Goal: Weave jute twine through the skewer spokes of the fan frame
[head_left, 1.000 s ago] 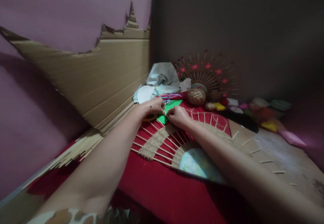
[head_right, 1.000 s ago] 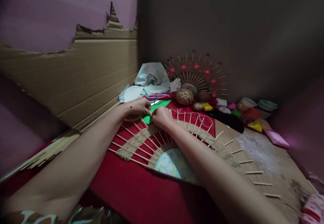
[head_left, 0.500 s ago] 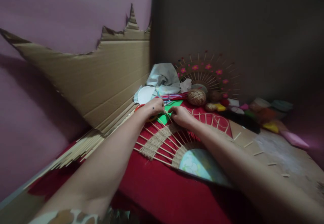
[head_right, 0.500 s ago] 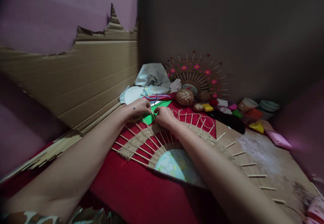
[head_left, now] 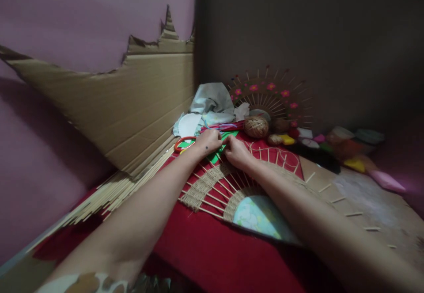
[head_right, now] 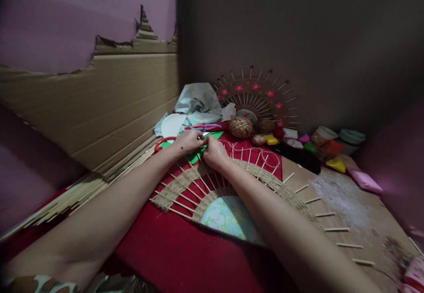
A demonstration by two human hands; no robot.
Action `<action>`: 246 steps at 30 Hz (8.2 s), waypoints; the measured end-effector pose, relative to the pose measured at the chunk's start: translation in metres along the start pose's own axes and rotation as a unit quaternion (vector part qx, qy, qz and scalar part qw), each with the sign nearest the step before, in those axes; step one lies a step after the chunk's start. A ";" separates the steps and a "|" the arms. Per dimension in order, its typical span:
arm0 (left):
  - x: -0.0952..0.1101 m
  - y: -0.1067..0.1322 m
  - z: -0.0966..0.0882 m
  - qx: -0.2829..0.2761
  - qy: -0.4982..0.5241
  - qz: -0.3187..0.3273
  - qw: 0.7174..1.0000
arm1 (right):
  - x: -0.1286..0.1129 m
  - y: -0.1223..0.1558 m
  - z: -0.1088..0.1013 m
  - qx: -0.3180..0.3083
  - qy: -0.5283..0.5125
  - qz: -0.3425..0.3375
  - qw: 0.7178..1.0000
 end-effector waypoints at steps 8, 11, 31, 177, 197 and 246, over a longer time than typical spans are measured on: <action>0.007 -0.003 0.008 0.006 -0.061 -0.017 0.998 | 0.001 0.000 0.000 0.006 -0.004 -0.007 1.000; 0.007 -0.003 0.008 0.005 -0.069 0.002 0.998 | -0.001 0.002 -0.001 0.005 -0.002 -0.011 1.000; 0.005 -0.005 0.009 -0.045 -0.034 0.086 0.995 | -0.017 0.006 0.010 -0.053 0.112 -0.036 0.992; -0.042 0.052 0.004 -0.318 0.273 0.064 0.906 | -0.038 0.168 -0.035 -0.049 0.217 -0.218 0.950; -0.020 0.062 0.007 -0.362 0.234 0.080 0.899 | -0.031 0.158 -0.057 -0.150 0.214 -0.091 0.961; -0.010 0.121 0.000 -0.319 0.268 0.160 0.895 | -0.061 0.090 0.013 -0.077 0.165 -0.108 0.977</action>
Point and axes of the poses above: each hand's wrist, its own y-axis away from the middle knuckle, its own z-axis out of the palm, x = y × z, the point moved 8 cm from there along -y, towards the middle knuckle, and after that the axes turned 7 degrees about -y, right-handed, at the moved point
